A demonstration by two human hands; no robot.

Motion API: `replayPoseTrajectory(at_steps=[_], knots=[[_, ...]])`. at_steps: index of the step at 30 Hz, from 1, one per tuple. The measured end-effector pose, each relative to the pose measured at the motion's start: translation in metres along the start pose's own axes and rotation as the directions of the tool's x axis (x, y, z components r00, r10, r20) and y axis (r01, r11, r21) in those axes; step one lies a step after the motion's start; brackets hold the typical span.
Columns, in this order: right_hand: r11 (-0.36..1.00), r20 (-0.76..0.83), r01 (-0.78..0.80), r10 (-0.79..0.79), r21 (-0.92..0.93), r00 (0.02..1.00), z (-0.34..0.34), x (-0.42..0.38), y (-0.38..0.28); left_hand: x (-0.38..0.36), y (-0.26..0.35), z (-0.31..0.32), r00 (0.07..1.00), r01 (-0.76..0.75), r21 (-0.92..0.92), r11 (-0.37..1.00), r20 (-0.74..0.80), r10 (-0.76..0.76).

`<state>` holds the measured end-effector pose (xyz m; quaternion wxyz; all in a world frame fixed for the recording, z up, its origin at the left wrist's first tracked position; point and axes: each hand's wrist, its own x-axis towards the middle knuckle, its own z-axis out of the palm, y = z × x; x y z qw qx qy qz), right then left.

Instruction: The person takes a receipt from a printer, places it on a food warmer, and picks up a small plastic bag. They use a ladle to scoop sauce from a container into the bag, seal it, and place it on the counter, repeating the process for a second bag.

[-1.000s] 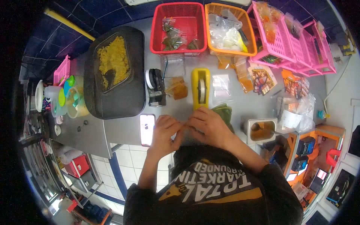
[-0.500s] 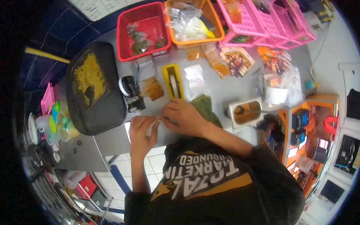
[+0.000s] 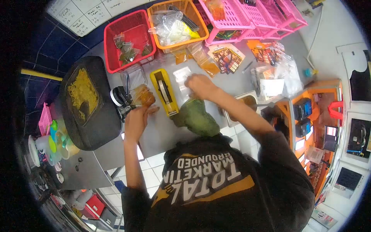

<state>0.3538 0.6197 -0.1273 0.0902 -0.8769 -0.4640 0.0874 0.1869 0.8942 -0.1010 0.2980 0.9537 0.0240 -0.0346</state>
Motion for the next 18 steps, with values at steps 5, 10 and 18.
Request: replayPoseTrajectory(at_steps=[5,10,18], knots=[[0.975,0.091,0.153,-0.14,-0.159,0.986,0.022,0.003,0.011,0.01,-0.004,0.009,0.991,0.13,0.11,0.985,-0.047,-0.126],[0.982,-0.039,0.092,-0.099,-0.164,0.994,0.009,-0.005,0.002,0.025,0.047,0.031,0.861,-0.213,0.038,0.976,-0.464,0.206],[0.994,-0.196,0.057,-0.074,-0.091,0.978,-0.003,-0.018,0.0,0.09,0.085,0.092,0.879,-0.231,0.122,0.965,-0.399,0.261]])
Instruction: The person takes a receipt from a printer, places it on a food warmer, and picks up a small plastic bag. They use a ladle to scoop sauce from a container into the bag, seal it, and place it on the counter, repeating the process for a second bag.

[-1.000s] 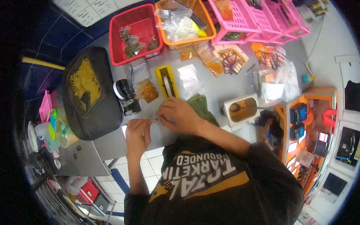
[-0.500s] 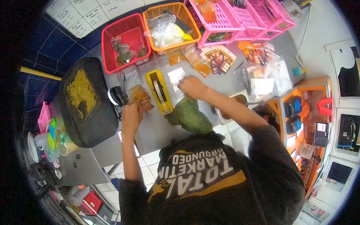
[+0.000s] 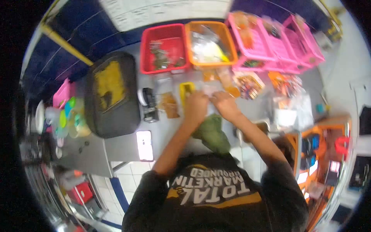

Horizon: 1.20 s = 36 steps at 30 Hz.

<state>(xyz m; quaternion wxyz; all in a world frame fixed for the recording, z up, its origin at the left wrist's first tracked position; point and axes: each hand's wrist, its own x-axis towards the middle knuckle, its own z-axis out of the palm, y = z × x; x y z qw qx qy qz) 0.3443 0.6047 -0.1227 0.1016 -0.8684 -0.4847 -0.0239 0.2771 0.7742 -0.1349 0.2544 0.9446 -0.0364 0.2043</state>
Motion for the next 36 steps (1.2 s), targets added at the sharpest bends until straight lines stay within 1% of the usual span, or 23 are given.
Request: replayPoseTrajectory(at_steps=[1,2,3,4,5,6,8,9,10,12,13,15,16,19,20,21,26,28,29,31,32,34,36], knots=[[0.998,-0.027,-0.009,0.008,-0.062,1.0,0.008,0.0,0.003,0.002,0.006,0.003,0.994,0.016,-0.04,0.999,-0.107,-0.02],[0.993,-0.057,-0.016,0.01,-0.114,0.998,0.019,0.0,0.006,0.004,0.001,0.015,0.999,-0.043,0.002,0.999,0.006,0.043],[0.995,-0.046,-0.058,0.055,-0.084,0.997,0.028,0.001,0.011,0.007,0.012,0.006,0.999,-0.017,0.068,0.998,-0.048,0.02],[0.996,-0.014,-0.064,0.063,-0.058,0.998,0.031,0.001,0.015,0.007,0.015,0.007,0.999,-0.019,0.078,0.997,-0.033,0.022],[0.995,-0.07,-0.042,0.035,-0.093,0.997,0.035,0.004,0.016,0.007,0.019,0.009,0.998,0.013,-0.02,1.0,-0.063,-0.014],[0.986,0.006,-0.155,0.155,0.054,0.988,0.036,0.007,0.018,0.009,0.019,0.01,0.994,0.03,-0.121,0.992,-0.1,-0.042],[0.995,0.056,-0.092,0.094,-0.027,0.994,0.033,0.014,0.019,0.008,0.017,0.014,0.998,0.048,-0.002,0.999,-0.038,-0.048],[0.992,0.049,-0.126,0.127,-0.014,0.991,0.029,0.016,0.01,0.005,0.016,0.015,0.995,0.073,0.034,0.997,-0.069,-0.071],[0.985,0.047,-0.174,0.174,-0.003,0.984,0.027,0.017,0.005,0.004,0.016,0.016,0.993,0.076,0.034,0.997,-0.093,-0.072],[0.987,0.048,-0.157,0.155,0.042,0.987,0.026,0.019,0.004,0.001,0.016,0.013,0.989,0.072,0.045,0.996,-0.131,-0.065],[0.983,0.061,-0.167,0.162,0.081,0.985,0.024,0.02,0.004,0.001,0.014,0.009,0.989,0.077,-0.015,0.997,-0.125,-0.078],[0.994,-0.021,-0.085,0.087,0.07,0.996,0.012,0.02,-0.001,-0.003,0.015,0.003,0.986,0.099,-0.117,0.988,-0.122,-0.113],[0.998,-0.086,-0.021,0.026,0.057,0.996,0.006,0.02,-0.006,-0.003,0.014,0.0,0.985,0.095,-0.105,0.99,-0.135,-0.109],[0.998,-0.167,-0.026,0.035,0.053,0.985,-0.011,0.019,-0.018,-0.002,0.011,0.001,0.983,0.077,-0.035,0.996,-0.166,-0.082],[0.999,-0.172,-0.023,0.031,0.05,0.985,-0.011,0.018,-0.016,-0.001,0.011,-0.001,0.988,0.094,-0.018,0.995,-0.12,-0.095],[0.994,-0.17,-0.049,0.065,0.093,0.983,-0.01,0.016,-0.013,-0.001,0.01,-0.002,0.991,0.111,0.001,0.994,-0.074,-0.11],[0.972,-0.217,-0.105,0.151,0.21,0.964,-0.012,0.006,-0.007,-0.005,0.005,0.003,0.991,0.123,0.034,0.992,-0.058,-0.121],[0.928,-0.166,-0.162,0.228,0.336,0.959,-0.015,0.002,-0.004,-0.006,0.006,0.005,0.99,0.139,0.081,0.987,-0.023,-0.137],[0.927,-0.169,-0.166,0.232,0.335,0.958,-0.016,0.002,-0.006,-0.007,0.009,0.004,0.988,0.152,0.036,0.988,-0.029,-0.151],[0.983,-0.236,-0.128,0.156,0.13,0.959,-0.012,0.005,-0.014,-0.007,0.012,0.005,0.987,0.155,-0.01,0.988,-0.029,-0.155],[0.983,-0.239,-0.134,0.162,0.128,0.958,-0.006,0.004,-0.011,-0.007,0.014,0.007,0.988,0.138,-0.003,0.99,-0.07,-0.138],[0.984,-0.135,-0.177,0.179,0.025,0.975,0.003,0.009,-0.007,-0.005,0.013,0.009,0.986,0.118,0.008,0.993,-0.116,-0.116],[0.98,-0.095,-0.192,0.197,0.059,0.976,0.004,0.009,-0.006,-0.004,0.012,0.011,0.992,0.091,0.032,0.995,-0.086,-0.088]])
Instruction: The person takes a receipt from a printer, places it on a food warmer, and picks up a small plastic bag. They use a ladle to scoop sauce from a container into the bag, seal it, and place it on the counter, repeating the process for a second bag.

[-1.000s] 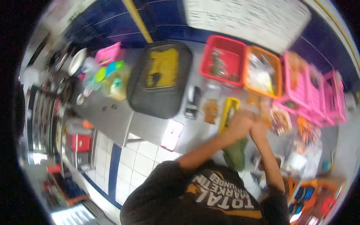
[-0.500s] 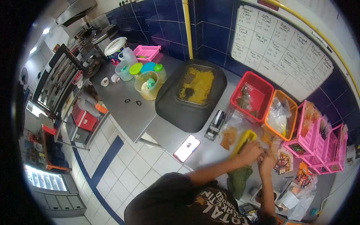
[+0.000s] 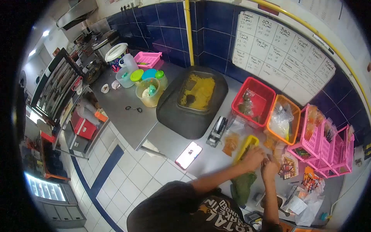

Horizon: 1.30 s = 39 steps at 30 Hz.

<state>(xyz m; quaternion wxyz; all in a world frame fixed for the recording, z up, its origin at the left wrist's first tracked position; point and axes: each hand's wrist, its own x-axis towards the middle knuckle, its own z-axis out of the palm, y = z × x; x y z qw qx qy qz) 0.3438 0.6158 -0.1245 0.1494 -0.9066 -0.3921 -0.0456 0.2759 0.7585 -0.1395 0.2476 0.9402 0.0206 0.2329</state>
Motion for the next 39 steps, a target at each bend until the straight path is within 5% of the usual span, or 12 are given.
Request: replayPoseTrajectory(at_steps=[7,11,18,23,28,29,31,34,36,38,39], knots=[[0.992,-0.028,0.123,-0.124,-0.029,0.992,0.031,-0.001,0.015,-0.002,0.011,-0.014,0.991,0.071,-0.004,0.997,0.116,-0.07],[1.0,0.135,-0.025,0.026,-0.013,0.99,0.022,-0.002,0.01,-0.004,0.01,-0.008,0.999,0.049,-0.012,0.999,0.012,-0.048],[0.996,-0.057,0.01,-0.005,0.091,0.998,-0.002,-0.008,-0.008,-0.004,0.004,-0.017,1.0,-0.007,-0.056,0.998,-0.03,0.005],[0.981,-0.101,-0.009,0.029,0.191,0.994,-0.003,-0.01,0.009,-0.003,0.002,-0.018,0.997,-0.023,0.195,0.981,0.071,0.01],[0.928,-0.202,-0.031,0.113,0.371,0.973,-0.015,-0.012,-0.003,-0.001,-0.013,-0.001,0.997,-0.021,0.198,0.98,0.076,0.006],[0.93,-0.213,-0.069,0.154,0.361,0.965,-0.014,-0.016,-0.002,-0.002,-0.01,-0.01,1.0,-0.012,0.159,0.987,0.015,0.01],[0.715,-0.046,-0.241,0.356,0.656,0.933,-0.011,-0.019,0.002,-0.003,-0.009,-0.017,0.999,-0.022,0.115,0.993,-0.039,0.027],[0.622,-0.125,-0.254,0.499,0.74,0.858,0.004,-0.02,0.017,-0.003,-0.005,-0.019,0.999,-0.017,0.102,0.995,-0.039,0.021],[0.675,-0.253,-0.204,0.513,0.709,0.82,-0.004,-0.023,0.014,-0.003,0.011,-0.031,0.969,0.027,0.056,0.998,-0.248,-0.012],[0.741,-0.383,-0.169,0.512,0.65,0.769,-0.018,-0.028,-0.006,-0.01,0.015,-0.027,0.963,0.047,-0.121,0.992,-0.258,-0.077],[0.756,-0.395,-0.175,0.507,0.631,0.766,-0.036,-0.031,-0.022,-0.014,0.026,-0.037,0.97,0.136,-0.354,0.925,-0.14,-0.197]])
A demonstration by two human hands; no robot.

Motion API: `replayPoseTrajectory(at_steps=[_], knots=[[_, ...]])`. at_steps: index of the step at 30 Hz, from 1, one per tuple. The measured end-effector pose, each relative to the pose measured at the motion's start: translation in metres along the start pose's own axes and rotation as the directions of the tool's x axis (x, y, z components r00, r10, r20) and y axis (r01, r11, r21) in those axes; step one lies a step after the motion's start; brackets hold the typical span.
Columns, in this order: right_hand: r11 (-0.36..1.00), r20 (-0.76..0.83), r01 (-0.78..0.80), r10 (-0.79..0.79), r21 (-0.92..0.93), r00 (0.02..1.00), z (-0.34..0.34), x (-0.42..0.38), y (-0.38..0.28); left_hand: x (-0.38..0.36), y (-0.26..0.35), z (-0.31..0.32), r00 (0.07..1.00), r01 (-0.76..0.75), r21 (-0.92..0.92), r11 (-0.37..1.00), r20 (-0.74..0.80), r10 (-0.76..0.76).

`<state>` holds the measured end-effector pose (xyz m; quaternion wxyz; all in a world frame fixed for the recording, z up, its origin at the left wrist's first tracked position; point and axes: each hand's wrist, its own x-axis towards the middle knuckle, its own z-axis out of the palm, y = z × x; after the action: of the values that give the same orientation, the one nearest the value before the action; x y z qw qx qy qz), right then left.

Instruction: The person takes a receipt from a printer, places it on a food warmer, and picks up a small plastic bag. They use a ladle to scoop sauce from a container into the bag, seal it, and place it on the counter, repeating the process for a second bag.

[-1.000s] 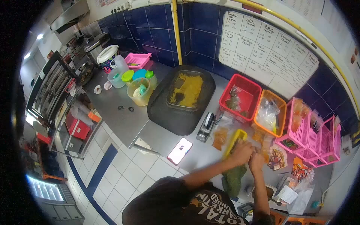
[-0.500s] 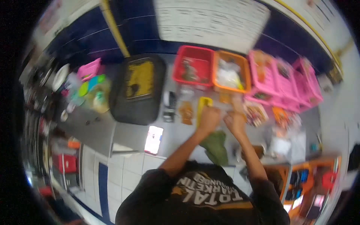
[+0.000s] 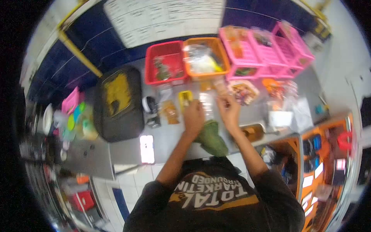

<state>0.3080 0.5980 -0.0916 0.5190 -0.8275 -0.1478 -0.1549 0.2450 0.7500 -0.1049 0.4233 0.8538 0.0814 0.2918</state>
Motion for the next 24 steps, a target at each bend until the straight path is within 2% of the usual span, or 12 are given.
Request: replayPoseTrajectory(at_steps=[1,2,4,10,12,13,15,17,19,21,23,24], knots=[[0.996,0.036,0.083,-0.082,-0.021,0.996,-0.004,-0.004,-0.024,-0.005,0.017,-0.004,0.987,0.152,-0.213,0.965,0.084,-0.137],[0.985,0.073,0.17,-0.167,-0.033,0.983,-0.008,-0.011,-0.043,-0.009,0.021,-0.002,0.983,0.181,-0.387,0.904,0.096,-0.156],[0.949,0.183,0.301,-0.282,-0.088,0.942,-0.009,-0.027,-0.059,-0.015,0.032,-0.015,0.964,0.263,-0.487,0.833,0.169,-0.205],[0.952,0.28,0.306,-0.298,0.016,0.913,-0.015,-0.055,-0.081,-0.039,0.027,-0.043,0.957,0.289,-0.509,0.81,0.171,-0.234],[0.992,0.353,0.048,-0.088,0.12,0.931,-0.018,-0.06,-0.079,-0.044,0.031,-0.062,0.956,0.281,-0.446,0.85,0.204,-0.209],[0.99,0.359,0.054,-0.098,0.13,0.928,-0.022,-0.062,-0.076,-0.048,0.035,-0.073,0.95,0.271,-0.386,0.882,0.255,-0.18],[0.909,0.564,-0.364,0.194,0.205,0.803,-0.027,-0.064,-0.071,-0.058,0.035,-0.085,0.949,0.266,-0.409,0.873,0.267,-0.164],[0.895,0.609,-0.39,0.187,0.217,0.77,-0.027,-0.064,-0.076,-0.066,0.032,-0.096,0.924,0.175,-0.326,0.929,0.379,-0.041],[0.828,0.731,-0.536,0.262,0.166,0.631,-0.028,-0.065,-0.084,-0.075,0.035,-0.106,0.938,0.149,-0.319,0.936,0.346,-0.031],[0.812,0.76,-0.567,0.282,0.135,0.585,-0.027,-0.067,-0.082,-0.079,0.033,-0.117,0.949,0.121,-0.315,0.941,0.314,-0.017],[0.794,0.784,-0.602,0.315,0.091,0.534,-0.03,-0.072,-0.079,-0.086,0.031,-0.124,0.874,0.298,-0.395,0.869,0.479,-0.082],[0.768,0.797,-0.631,0.312,0.11,0.518,-0.031,-0.075,-0.081,-0.09,0.033,-0.127,0.875,0.299,-0.397,0.868,0.478,-0.083]])
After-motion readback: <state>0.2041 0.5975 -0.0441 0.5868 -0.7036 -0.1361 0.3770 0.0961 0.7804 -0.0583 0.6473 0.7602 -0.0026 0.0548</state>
